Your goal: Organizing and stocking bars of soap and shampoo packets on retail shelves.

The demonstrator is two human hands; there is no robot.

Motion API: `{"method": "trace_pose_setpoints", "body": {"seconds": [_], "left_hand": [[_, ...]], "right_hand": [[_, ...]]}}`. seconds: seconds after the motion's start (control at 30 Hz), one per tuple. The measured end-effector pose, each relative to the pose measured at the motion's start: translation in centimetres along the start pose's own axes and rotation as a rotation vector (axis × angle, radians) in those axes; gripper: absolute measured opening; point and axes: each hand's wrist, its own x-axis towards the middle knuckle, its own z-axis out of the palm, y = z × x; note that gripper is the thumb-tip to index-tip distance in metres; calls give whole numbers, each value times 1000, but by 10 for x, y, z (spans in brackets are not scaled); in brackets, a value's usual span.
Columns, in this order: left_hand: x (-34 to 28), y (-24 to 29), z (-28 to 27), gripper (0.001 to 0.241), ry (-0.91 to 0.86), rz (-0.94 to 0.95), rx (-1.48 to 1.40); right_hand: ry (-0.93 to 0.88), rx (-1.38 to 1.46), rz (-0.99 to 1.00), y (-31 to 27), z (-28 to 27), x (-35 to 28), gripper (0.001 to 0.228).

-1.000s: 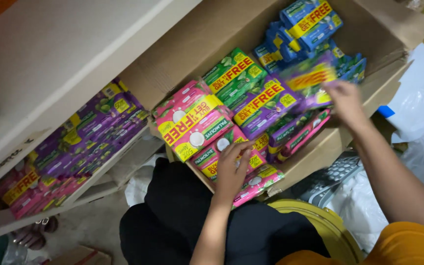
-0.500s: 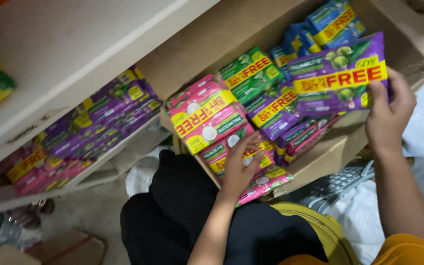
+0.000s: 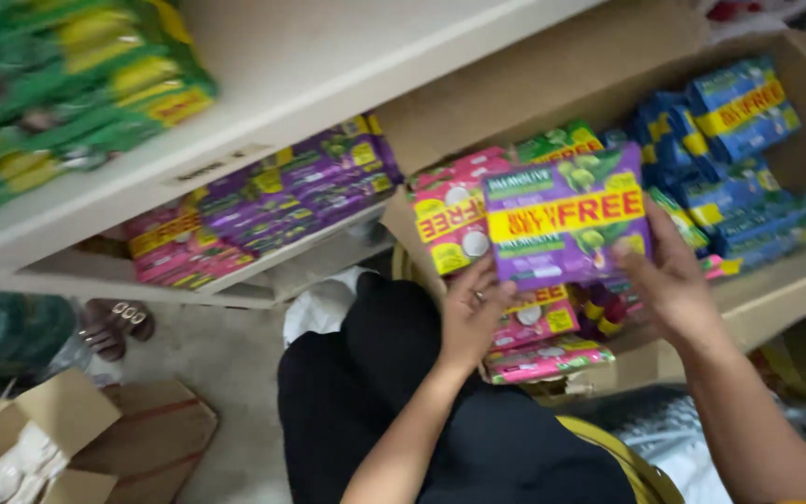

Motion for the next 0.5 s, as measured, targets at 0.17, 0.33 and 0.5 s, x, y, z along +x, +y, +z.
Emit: {"method": "trace_pose_setpoints", "body": {"seconds": [0.17, 0.33, 0.5], "left_hand": [[29, 107, -20, 35, 268, 370, 496], [61, 181, -56, 26, 503, 481, 821], [67, 188, -93, 38, 491, 460, 157]], "right_hand": [[-209, -136, -184, -59, 59, 50, 87], [-288, 41, -420, -62, 126, 117, 78], [-356, -18, -301, -47, 113, 132, 60]]}}
